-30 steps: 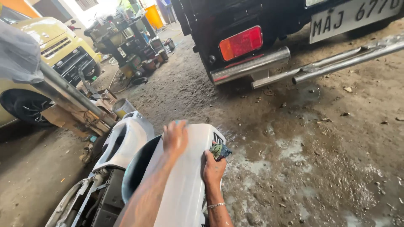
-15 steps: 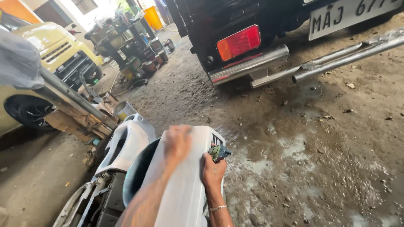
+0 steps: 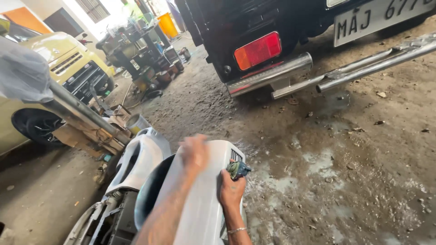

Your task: The person scrubs a white plastic car part with a green sponge and a cloth, repeatedly dipping the sponge into a bucket of water. The part is held over the bucket while being cleaned in a workshop environment.

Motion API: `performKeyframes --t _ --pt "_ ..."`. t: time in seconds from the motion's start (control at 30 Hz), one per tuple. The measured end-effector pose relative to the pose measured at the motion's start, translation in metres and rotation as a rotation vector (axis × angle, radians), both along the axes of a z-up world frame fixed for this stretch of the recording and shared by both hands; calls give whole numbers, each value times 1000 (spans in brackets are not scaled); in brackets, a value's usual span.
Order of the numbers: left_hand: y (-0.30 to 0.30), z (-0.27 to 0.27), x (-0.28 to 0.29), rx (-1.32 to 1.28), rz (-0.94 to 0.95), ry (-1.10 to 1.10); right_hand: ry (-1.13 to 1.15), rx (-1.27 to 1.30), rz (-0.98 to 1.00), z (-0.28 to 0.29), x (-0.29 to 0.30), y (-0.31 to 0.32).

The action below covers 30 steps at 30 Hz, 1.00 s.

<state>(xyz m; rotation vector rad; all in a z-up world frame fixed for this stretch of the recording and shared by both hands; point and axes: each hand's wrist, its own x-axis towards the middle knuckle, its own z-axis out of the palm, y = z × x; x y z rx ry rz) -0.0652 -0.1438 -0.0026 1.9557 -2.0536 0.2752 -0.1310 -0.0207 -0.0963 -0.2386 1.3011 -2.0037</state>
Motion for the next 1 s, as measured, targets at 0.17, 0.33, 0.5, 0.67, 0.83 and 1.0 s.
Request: performKeyframes --t 0.17,0.33,0.5,0.67,0.83,1.0 --pt "-75 -61 54 -565 -743 8 -55 -72 -4 -7 0 -1" --pt "85 6 40 -63 -535 51 -75 103 -64 12 -11 -8" --pt "150 14 61 -47 -739 -31 -120 93 -83 34 -8 0" --pt "22 -18 8 88 -523 0 -44 144 -68 26 -5 7" --pt "228 -5 123 -165 -857 -21 -69 153 -79 18 1 -13" --pt "309 -30 178 -326 -771 -352 -80 159 -69 22 -1 -1"
